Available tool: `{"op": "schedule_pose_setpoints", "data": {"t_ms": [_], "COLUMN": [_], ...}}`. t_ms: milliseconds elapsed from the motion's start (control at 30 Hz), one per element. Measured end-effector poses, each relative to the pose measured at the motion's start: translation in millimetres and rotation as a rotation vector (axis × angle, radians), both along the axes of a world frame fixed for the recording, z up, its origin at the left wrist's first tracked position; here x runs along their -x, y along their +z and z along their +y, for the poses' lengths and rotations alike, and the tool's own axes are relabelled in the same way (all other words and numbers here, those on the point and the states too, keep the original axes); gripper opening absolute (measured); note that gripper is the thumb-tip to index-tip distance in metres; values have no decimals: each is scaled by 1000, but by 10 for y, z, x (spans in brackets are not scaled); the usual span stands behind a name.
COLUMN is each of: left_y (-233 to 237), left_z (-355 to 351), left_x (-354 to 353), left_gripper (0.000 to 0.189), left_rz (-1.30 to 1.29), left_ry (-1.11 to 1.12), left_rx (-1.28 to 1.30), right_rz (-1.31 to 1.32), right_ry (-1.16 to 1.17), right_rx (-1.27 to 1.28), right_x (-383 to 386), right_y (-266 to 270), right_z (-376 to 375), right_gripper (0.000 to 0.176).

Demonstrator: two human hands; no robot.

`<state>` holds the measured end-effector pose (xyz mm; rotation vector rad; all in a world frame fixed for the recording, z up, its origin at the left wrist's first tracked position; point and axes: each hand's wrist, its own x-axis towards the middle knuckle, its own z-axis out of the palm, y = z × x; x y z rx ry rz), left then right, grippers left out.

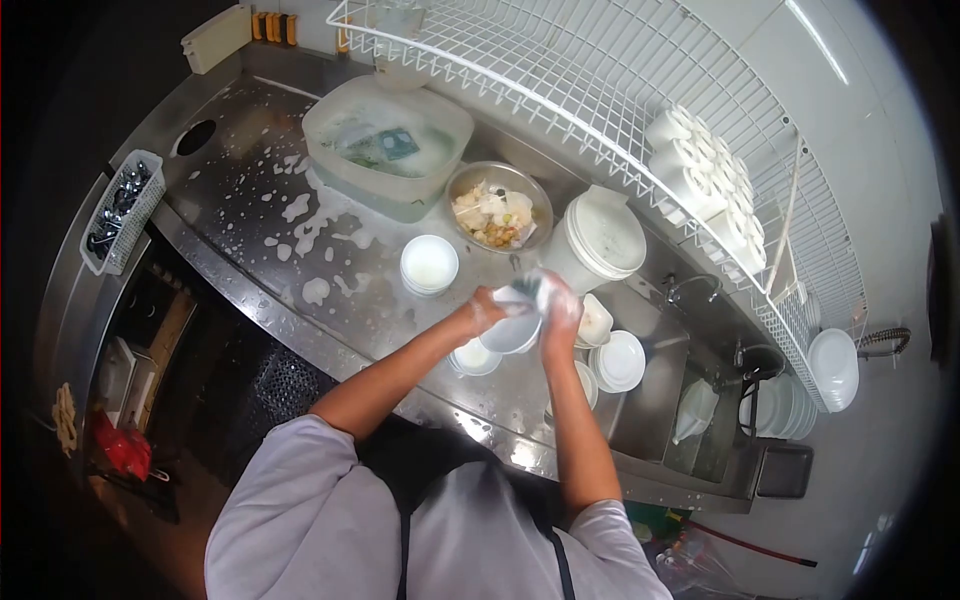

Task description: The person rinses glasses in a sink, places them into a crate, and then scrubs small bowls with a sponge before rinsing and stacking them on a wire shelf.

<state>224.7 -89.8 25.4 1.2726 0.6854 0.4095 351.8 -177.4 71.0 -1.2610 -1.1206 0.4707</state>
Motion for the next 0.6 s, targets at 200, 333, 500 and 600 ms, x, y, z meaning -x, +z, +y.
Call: {"op": "schedule_pose_setpoints", "data": {"t_ms": [200,333,500,600], "left_y": [-238,-172,-84,-121], "left_z": [-191,-196,-5,41], "left_x": [-246,-302,-253,-166], "left_gripper": [38,39,39,38], "left_rz": [-268,-503,-393,-319], "left_ry": [165,383,800,639], "left_rx": [381,502,96,-230], "right_rz": [1213,1266,222,-270], "right_ry": [230,88,-386,-392], "right_rx": [150,-14,68,-23], "right_x": [10,506,974,810], "right_y": [-306,-368,-187,95], "right_z": [266,128,-2,16], "right_gripper": [36,38,46,47]}}
